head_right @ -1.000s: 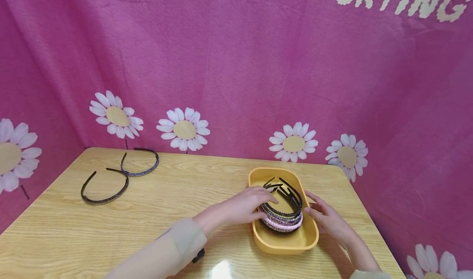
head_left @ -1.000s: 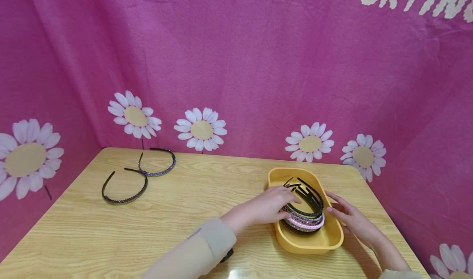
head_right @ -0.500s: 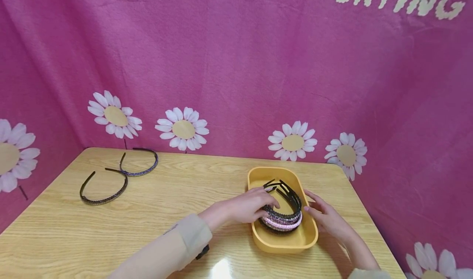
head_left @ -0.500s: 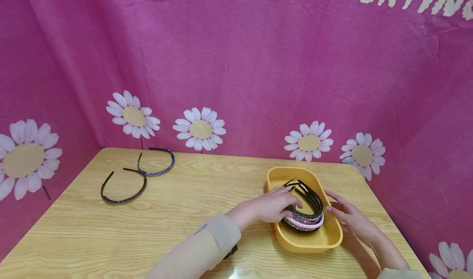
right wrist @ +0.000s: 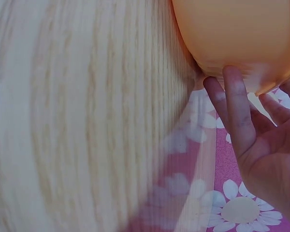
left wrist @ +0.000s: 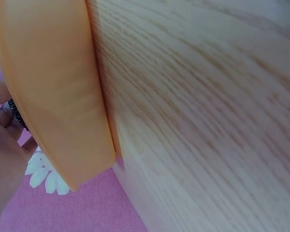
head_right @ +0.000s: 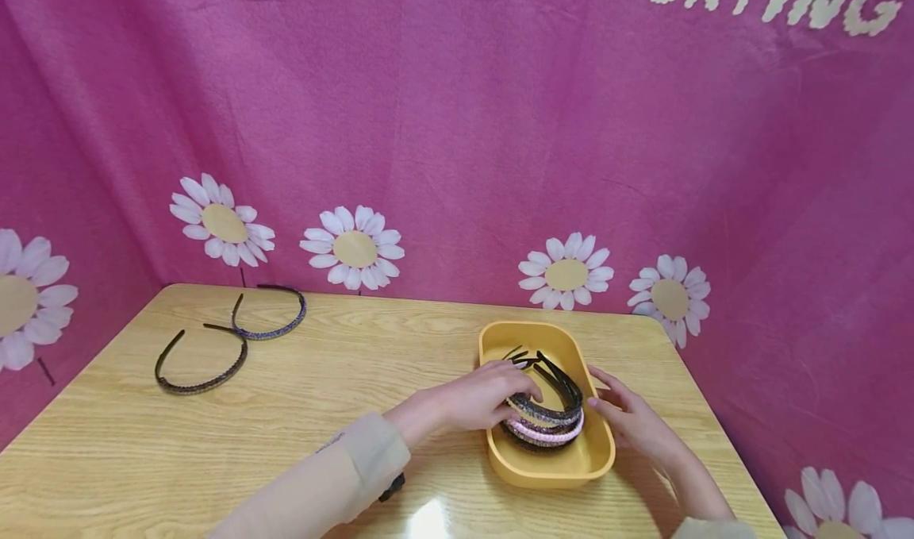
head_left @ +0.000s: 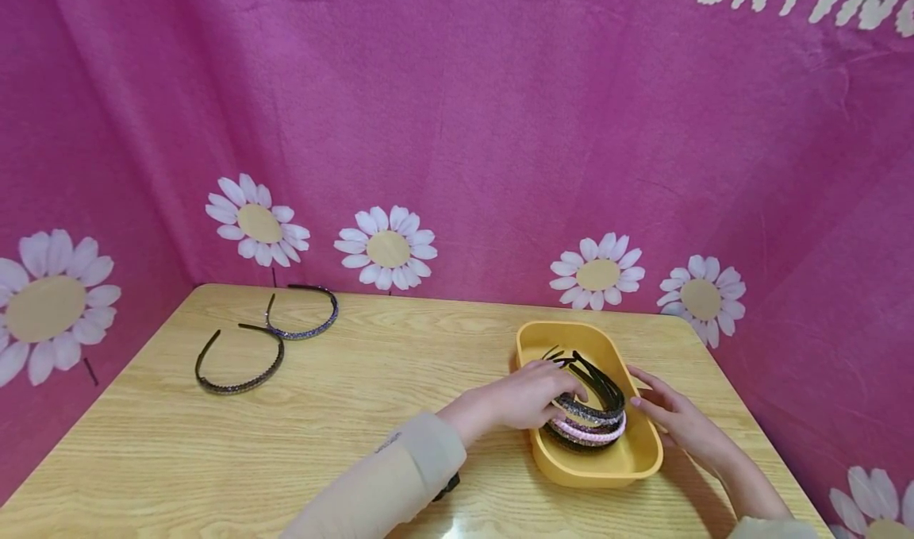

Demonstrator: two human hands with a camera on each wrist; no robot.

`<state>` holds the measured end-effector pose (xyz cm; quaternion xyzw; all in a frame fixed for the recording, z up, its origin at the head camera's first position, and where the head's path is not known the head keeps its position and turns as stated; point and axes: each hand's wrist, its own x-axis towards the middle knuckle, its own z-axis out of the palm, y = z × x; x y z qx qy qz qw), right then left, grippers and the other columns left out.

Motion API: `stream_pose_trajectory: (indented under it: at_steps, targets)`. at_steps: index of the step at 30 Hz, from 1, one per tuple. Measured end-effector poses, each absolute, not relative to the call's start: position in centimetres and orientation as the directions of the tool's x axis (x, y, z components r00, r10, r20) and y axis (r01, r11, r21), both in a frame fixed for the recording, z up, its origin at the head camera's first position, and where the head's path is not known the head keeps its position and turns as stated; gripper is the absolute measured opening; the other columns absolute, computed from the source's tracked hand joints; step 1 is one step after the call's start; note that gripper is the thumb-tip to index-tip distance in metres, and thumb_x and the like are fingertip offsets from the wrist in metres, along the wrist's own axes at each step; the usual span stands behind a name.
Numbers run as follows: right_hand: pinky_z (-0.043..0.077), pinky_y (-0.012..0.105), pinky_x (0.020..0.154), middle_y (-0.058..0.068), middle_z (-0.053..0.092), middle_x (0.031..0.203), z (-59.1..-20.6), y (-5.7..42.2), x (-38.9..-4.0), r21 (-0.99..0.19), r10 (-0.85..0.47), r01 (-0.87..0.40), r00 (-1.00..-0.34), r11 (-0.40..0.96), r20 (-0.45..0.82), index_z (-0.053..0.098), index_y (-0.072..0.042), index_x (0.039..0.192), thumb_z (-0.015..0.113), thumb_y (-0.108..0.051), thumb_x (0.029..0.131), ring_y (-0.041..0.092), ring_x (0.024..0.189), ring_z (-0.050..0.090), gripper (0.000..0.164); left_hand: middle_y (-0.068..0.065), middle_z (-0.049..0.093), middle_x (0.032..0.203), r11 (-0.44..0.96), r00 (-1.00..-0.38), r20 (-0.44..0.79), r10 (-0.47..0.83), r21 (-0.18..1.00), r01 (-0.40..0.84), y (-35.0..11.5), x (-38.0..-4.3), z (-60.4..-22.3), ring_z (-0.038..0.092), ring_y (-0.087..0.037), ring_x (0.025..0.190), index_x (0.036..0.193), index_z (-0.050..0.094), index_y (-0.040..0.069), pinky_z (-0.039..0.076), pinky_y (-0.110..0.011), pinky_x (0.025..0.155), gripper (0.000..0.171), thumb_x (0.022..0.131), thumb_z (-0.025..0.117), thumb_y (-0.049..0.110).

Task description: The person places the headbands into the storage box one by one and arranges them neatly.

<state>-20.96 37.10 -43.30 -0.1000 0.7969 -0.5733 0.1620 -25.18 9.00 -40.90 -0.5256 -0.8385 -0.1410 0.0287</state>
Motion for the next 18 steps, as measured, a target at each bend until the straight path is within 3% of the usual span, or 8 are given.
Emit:
stream_pose_trajectory:
  at_steps: [6, 18]
  targets:
    - [0.055, 0.039, 0.081, 0.015, 0.047, 0.126, -43.31, 37.05, -20.96, -0.946, -0.345, 0.016, -0.929, 0.323, -0.134, 0.009, -0.007, 0.150, 0.044, -0.021, 0.100, 0.008, 0.101, 0.060, 0.062, 0.012, 0.061, 0.119, 0.403, -0.438, 0.201, 0.876, 0.191, 0.895, 9.03, -25.06, -40.95, 0.049, -0.006, 0.119, 0.117, 0.062, 0.025, 0.030, -0.025, 0.107, 0.033, 0.086, 0.066, 0.015]
    - [0.055, 0.040, 0.081, 0.012, 0.048, 0.124, -43.23, 37.02, -20.89, -0.949, -0.357, 0.010, -0.925, 0.315, -0.128, 0.009, -0.007, 0.151, 0.043, -0.020, 0.101, 0.008, 0.101, 0.060, 0.062, 0.018, 0.063, 0.113, 0.410, -0.437, 0.157, 0.886, 0.178, 0.895, 9.22, -25.11, -40.89, 0.051, -0.003, 0.100, 0.116, 0.064, 0.026, 0.030, -0.021, 0.102, 0.030, 0.088, 0.064, 0.015]
